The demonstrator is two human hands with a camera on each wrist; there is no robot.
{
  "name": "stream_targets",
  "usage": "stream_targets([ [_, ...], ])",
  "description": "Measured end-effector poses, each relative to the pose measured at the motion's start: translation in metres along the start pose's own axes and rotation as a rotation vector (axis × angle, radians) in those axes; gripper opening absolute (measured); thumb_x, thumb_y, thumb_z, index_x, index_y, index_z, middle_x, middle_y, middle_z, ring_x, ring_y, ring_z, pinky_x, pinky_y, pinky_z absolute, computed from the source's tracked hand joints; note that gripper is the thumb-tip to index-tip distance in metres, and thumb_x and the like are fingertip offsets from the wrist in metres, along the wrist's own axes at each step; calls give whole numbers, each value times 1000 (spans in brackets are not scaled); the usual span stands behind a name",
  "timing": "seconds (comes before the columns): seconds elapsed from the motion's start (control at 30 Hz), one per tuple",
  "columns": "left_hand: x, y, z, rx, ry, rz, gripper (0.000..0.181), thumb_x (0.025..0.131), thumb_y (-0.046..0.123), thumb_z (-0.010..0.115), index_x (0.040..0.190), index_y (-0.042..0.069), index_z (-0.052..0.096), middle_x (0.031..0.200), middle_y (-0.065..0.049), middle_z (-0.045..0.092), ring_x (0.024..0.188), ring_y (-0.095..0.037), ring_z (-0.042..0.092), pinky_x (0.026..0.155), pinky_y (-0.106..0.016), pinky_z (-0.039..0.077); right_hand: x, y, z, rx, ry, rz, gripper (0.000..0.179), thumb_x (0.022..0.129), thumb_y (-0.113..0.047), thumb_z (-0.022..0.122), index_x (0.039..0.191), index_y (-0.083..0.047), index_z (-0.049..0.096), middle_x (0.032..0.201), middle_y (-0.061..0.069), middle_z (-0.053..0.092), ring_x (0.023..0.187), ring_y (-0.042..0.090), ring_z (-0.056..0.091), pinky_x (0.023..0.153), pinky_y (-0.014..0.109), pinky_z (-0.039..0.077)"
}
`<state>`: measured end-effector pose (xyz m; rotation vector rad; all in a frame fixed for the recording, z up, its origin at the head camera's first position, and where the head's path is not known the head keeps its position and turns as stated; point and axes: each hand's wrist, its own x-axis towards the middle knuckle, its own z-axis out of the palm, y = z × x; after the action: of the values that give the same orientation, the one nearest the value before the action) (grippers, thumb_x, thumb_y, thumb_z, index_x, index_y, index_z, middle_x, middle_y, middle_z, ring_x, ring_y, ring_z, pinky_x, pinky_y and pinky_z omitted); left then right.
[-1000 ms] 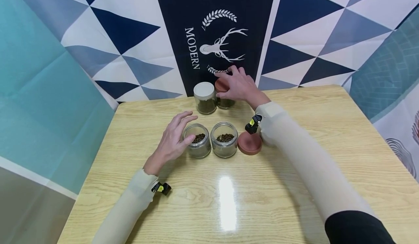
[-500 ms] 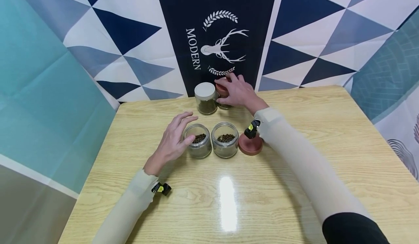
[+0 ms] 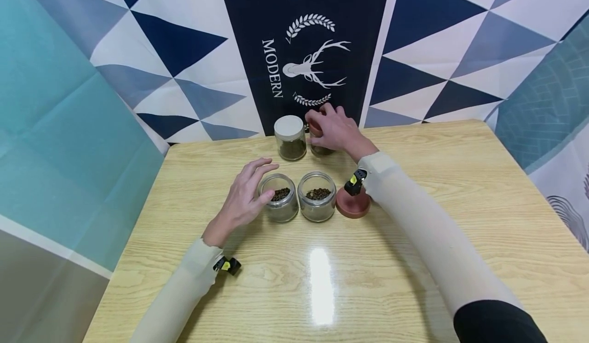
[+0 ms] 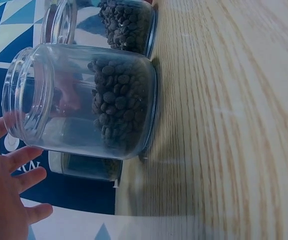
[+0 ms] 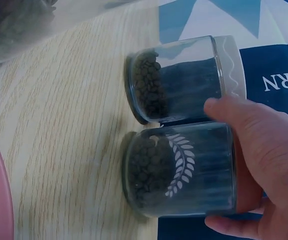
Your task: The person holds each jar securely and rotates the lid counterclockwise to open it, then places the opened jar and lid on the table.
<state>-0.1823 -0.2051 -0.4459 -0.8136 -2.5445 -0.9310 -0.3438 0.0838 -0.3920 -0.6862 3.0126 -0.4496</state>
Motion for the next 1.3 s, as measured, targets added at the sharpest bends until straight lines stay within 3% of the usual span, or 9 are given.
stream_targets([
  [0.33,-2,-2,4,-13,3,0,108,105,92,20,155,7,64,164,-23,58,154,-47,54,122,-79,43,-2,2,2,-99,-18,0,53,100,-45,76,147,-29,58,150,18,49,121,45,49,89,59,60],
  [1.3,1,-2,-1,-32,-26,-30,109,103,94,22,158,9,61,165,-20,57,157,-44,51,126,-79,38,-5,6,-8,-53,18,5,60,92,-46,80,147,-29,62,143,18,51,118,45,51,92,59,58],
])
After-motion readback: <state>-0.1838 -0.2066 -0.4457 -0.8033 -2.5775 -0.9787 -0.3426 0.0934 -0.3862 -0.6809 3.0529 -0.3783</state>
